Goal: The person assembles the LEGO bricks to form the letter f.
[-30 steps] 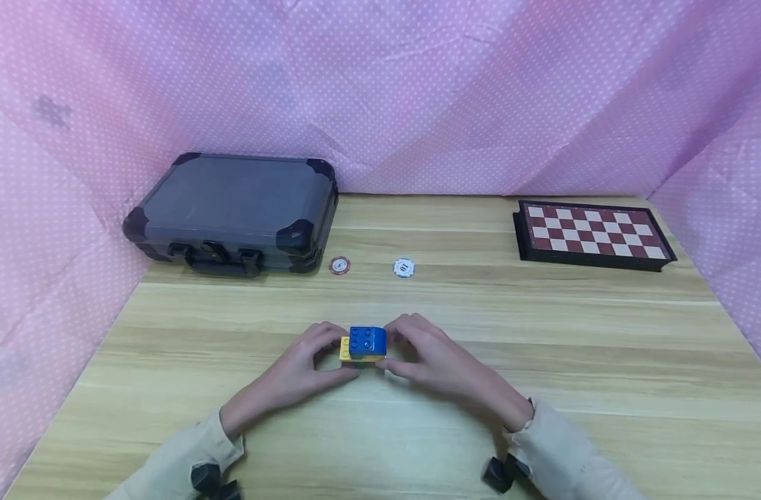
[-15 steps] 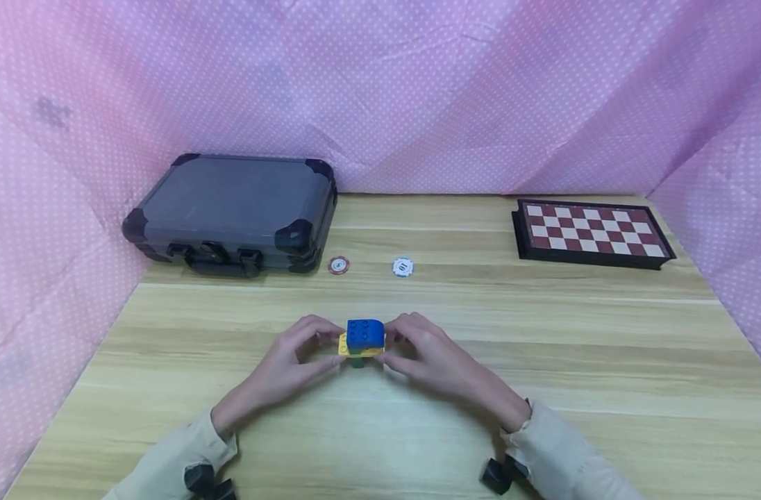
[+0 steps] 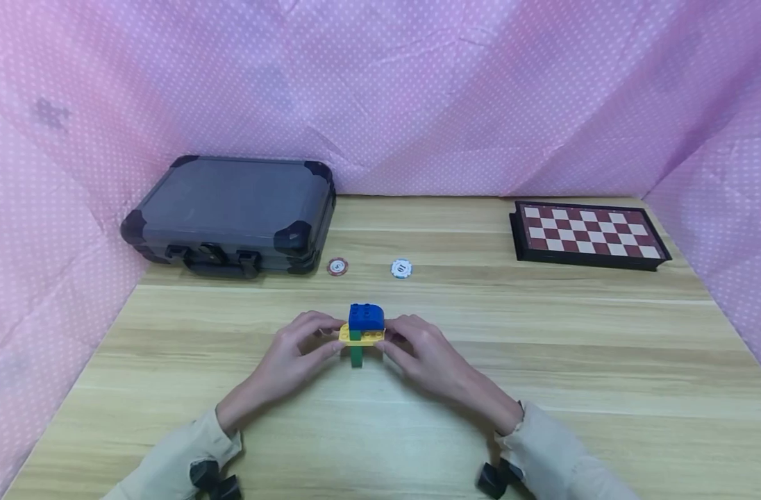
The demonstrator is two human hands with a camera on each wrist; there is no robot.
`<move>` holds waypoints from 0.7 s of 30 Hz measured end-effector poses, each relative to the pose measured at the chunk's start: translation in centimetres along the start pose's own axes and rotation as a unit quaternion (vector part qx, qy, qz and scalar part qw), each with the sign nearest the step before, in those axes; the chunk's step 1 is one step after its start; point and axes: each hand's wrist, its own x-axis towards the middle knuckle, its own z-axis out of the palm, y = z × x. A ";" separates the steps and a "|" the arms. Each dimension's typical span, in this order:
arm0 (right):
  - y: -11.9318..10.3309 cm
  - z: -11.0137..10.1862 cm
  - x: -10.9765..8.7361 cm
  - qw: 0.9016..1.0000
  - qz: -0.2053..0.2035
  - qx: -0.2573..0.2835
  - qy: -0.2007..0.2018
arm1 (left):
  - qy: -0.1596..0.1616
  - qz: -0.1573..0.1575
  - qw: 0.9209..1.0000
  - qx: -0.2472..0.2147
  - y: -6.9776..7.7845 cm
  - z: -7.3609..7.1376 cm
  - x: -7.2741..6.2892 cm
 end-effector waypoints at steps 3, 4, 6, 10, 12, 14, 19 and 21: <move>-0.1 0.1 0.3 1.000 0.001 -0.005 0.009 | 0.005 -0.010 1.000 0.003 0.2 0.0 0.3; -0.1 0.2 0.5 1.000 0.001 -0.005 0.013 | 0.006 -0.013 1.000 0.004 0.3 0.0 0.5; 0.0 0.2 0.8 1.000 0.000 -0.004 0.019 | 0.009 -0.025 1.000 0.005 0.5 0.0 0.7; 0.1 0.3 1.2 1.000 0.006 -0.006 0.023 | 0.018 -0.042 0.999 0.003 0.5 0.2 1.1; 0.2 0.4 1.3 1.000 0.010 -0.010 0.022 | 0.023 -0.045 0.999 0.003 0.4 0.3 1.3; 0.4 0.4 1.5 1.000 0.015 -0.010 0.023 | 0.030 -0.046 0.998 0.001 0.3 0.4 1.4; 0.5 0.5 2.0 0.999 0.009 -0.006 0.034 | 0.047 -0.052 0.998 0.002 0.3 0.6 1.9; 0.6 0.4 2.2 0.999 0.011 -0.004 0.036 | 0.053 -0.058 0.997 -0.001 0.4 0.7 2.1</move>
